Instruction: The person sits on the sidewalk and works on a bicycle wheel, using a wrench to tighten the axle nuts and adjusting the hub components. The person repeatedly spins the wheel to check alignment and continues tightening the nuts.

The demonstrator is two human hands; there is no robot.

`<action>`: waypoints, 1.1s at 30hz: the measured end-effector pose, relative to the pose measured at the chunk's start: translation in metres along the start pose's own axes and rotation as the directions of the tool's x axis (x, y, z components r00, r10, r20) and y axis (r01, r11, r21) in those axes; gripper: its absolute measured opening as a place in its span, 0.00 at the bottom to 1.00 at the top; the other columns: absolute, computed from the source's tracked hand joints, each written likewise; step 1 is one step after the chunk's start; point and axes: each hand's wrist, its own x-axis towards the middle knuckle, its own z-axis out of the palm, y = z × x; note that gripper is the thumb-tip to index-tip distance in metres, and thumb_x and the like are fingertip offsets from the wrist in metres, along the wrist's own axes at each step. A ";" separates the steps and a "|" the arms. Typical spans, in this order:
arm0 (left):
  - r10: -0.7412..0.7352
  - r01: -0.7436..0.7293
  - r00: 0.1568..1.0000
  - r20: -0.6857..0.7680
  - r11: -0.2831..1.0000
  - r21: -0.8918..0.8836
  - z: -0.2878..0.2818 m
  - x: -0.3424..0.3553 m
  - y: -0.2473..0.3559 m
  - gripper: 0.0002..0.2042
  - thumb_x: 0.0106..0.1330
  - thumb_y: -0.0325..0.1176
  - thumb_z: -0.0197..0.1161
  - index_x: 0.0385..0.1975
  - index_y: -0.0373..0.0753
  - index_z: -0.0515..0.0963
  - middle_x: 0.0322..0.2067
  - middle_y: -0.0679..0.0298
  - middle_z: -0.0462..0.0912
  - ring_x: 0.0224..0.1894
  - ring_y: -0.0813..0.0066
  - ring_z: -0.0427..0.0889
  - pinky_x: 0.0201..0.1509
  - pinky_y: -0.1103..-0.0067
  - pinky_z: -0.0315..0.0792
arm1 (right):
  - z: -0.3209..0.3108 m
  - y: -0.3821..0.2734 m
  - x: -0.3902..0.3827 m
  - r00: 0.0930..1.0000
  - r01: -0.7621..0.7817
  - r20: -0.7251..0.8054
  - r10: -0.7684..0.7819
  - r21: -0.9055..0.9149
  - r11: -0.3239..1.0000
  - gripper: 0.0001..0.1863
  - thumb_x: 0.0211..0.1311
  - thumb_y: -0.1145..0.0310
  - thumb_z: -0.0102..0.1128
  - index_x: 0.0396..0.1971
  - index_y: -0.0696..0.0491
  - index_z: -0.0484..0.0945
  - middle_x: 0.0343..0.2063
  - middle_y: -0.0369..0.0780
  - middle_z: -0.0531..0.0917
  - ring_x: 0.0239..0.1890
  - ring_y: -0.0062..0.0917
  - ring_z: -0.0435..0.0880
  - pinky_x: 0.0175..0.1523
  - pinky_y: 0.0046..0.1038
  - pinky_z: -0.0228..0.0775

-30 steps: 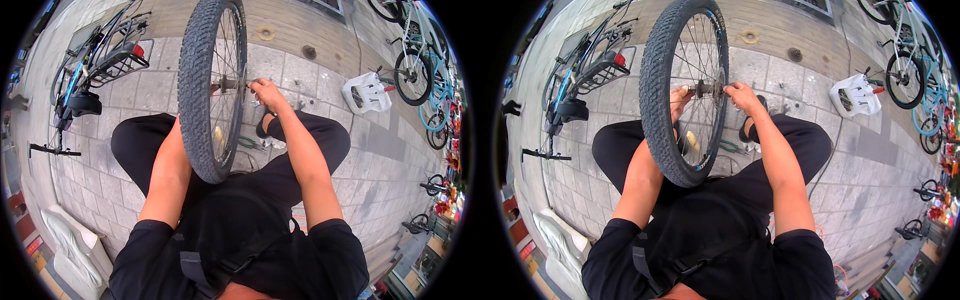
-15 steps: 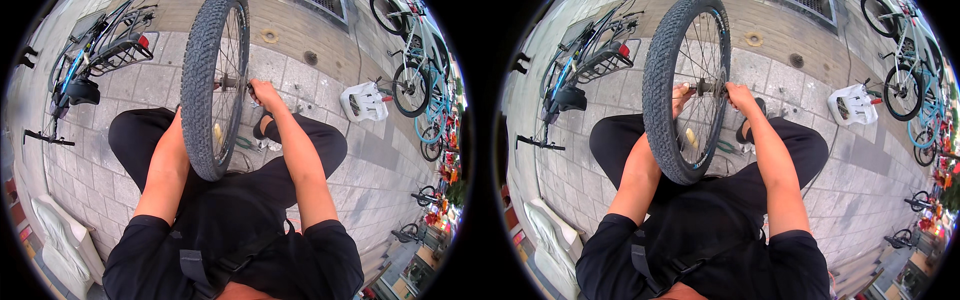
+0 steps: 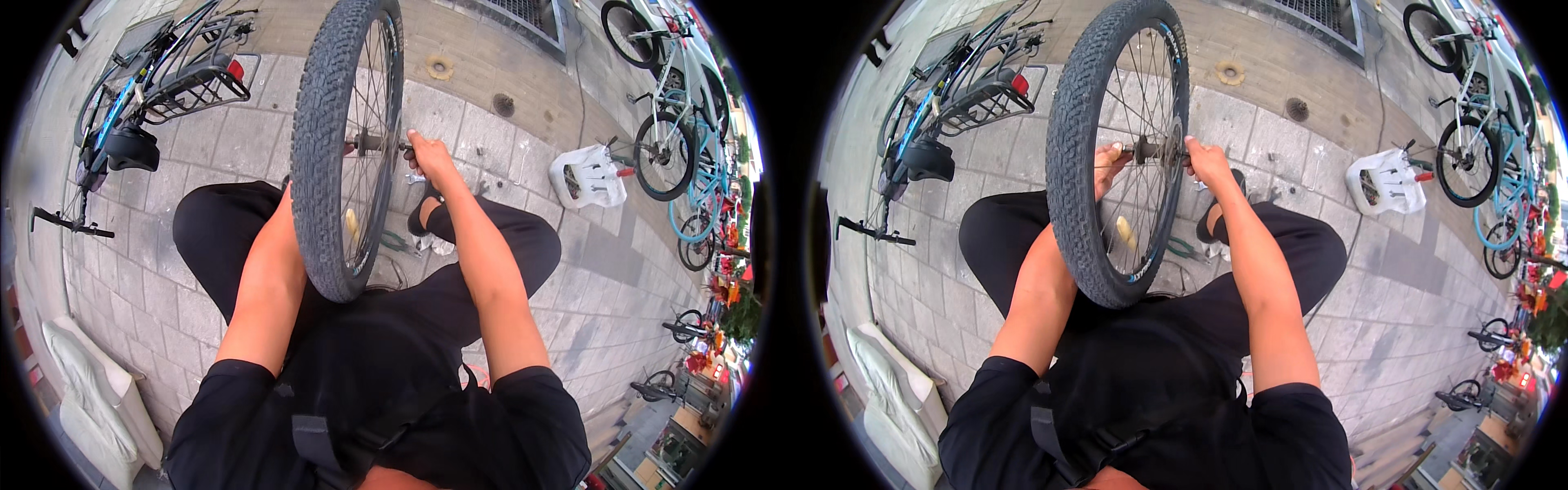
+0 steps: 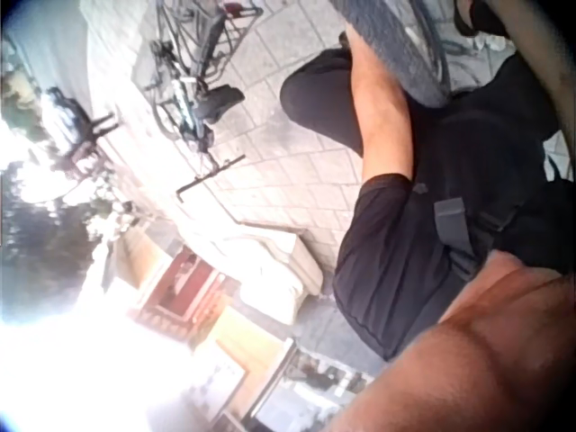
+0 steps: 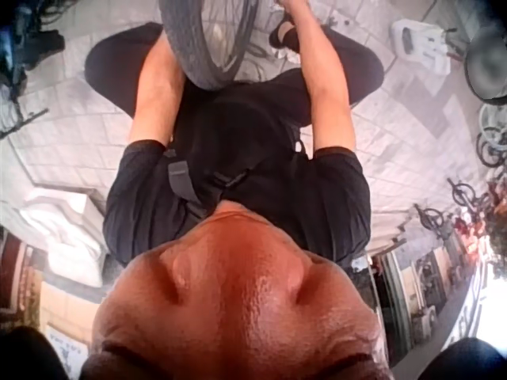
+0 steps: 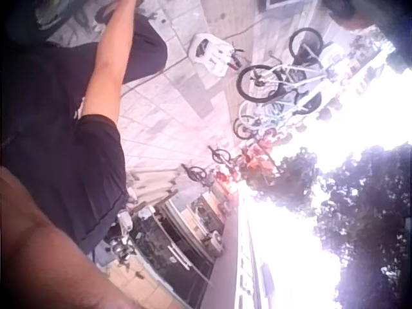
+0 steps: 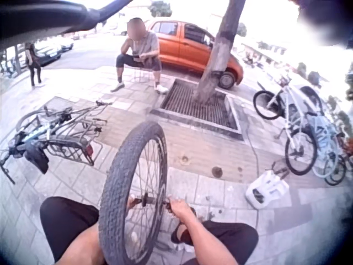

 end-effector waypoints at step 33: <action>-0.003 0.000 0.999 0.043 0.998 0.070 -0.007 0.015 0.009 0.18 0.73 0.36 0.64 0.55 0.30 0.75 0.47 0.54 0.84 0.50 0.63 0.83 0.61 0.69 0.75 | 0.004 0.007 0.010 0.999 0.036 0.013 -0.037 0.005 0.999 0.24 0.64 0.47 0.59 0.27 0.57 0.83 0.16 0.36 0.77 0.17 0.22 0.73 0.21 0.29 0.63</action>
